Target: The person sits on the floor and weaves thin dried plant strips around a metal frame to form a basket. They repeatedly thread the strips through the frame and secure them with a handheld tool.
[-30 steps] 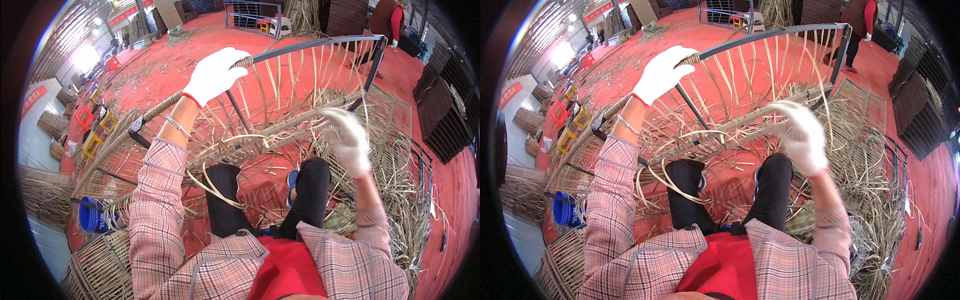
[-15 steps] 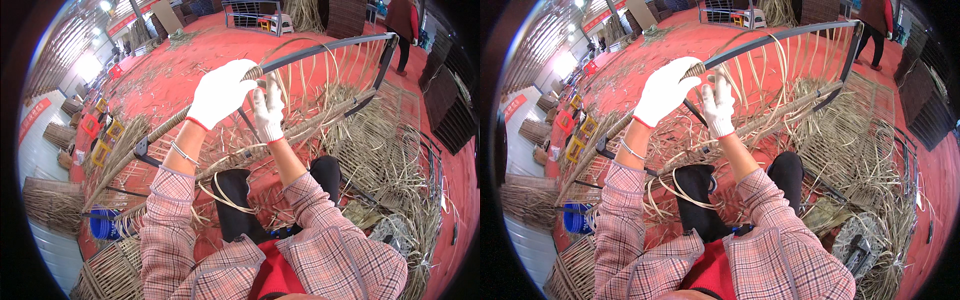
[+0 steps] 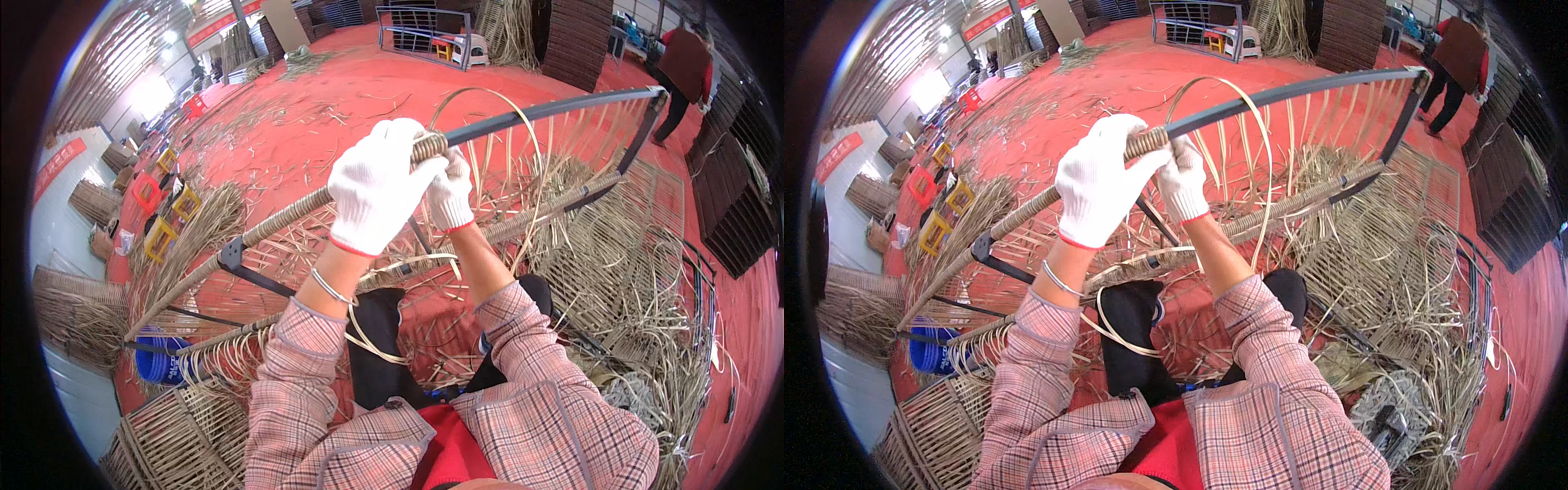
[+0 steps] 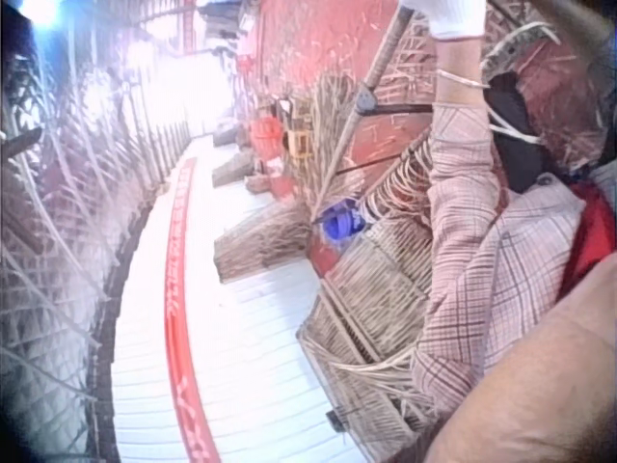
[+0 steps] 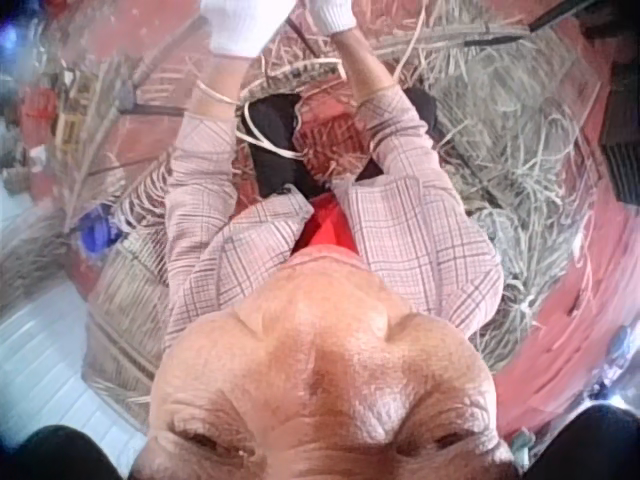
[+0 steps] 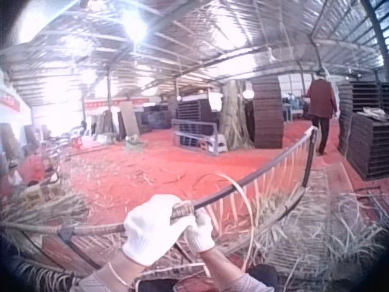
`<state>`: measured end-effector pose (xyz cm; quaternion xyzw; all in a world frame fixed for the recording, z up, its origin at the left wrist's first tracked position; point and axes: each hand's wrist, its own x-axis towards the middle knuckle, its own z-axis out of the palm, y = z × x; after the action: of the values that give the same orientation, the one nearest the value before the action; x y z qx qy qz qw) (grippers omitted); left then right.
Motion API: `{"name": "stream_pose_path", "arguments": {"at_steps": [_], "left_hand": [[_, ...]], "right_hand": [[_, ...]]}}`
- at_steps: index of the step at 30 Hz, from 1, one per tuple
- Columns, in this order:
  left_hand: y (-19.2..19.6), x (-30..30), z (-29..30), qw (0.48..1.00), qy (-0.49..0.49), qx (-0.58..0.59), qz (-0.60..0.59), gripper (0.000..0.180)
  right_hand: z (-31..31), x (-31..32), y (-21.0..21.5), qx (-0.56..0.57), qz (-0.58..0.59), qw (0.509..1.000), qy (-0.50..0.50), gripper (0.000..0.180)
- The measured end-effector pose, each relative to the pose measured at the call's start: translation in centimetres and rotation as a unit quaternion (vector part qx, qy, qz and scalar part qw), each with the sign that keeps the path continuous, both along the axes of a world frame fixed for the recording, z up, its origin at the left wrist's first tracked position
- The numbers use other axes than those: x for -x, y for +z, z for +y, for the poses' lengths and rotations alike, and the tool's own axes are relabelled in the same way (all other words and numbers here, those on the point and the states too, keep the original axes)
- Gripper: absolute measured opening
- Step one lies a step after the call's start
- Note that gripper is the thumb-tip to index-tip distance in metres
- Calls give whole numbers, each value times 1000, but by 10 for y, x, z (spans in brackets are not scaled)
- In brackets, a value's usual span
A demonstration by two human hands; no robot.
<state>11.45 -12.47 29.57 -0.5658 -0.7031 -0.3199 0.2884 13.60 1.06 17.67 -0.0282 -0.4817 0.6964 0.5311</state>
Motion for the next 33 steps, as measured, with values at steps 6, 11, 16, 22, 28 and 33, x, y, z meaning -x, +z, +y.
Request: {"name": "stream_pose_path", "arguments": {"at_steps": [6,11,16,22,28,33], "left_hand": [[-6,-3,-5,996,-38,-75,-31,46],[-4,-7,-6,998,-22,-53,1,34],[-5,-9,0,997,-28,-66,24,30],[-7,-12,4,998,-11,-36,44,31],[-3,-7,4,998,-18,-18,63,29],[-4,-6,5,998,-22,-19,62,30]], "right_hand": [[6,11,-15,-37,57,996,54,27],[11,7,-7,-20,71,993,93,25],[20,14,21,-4,94,985,143,31],[28,9,41,157,15,983,98,68],[-32,-86,-18,-309,-264,885,-227,58],[-35,-115,-2,-379,-108,875,-281,38]]}}
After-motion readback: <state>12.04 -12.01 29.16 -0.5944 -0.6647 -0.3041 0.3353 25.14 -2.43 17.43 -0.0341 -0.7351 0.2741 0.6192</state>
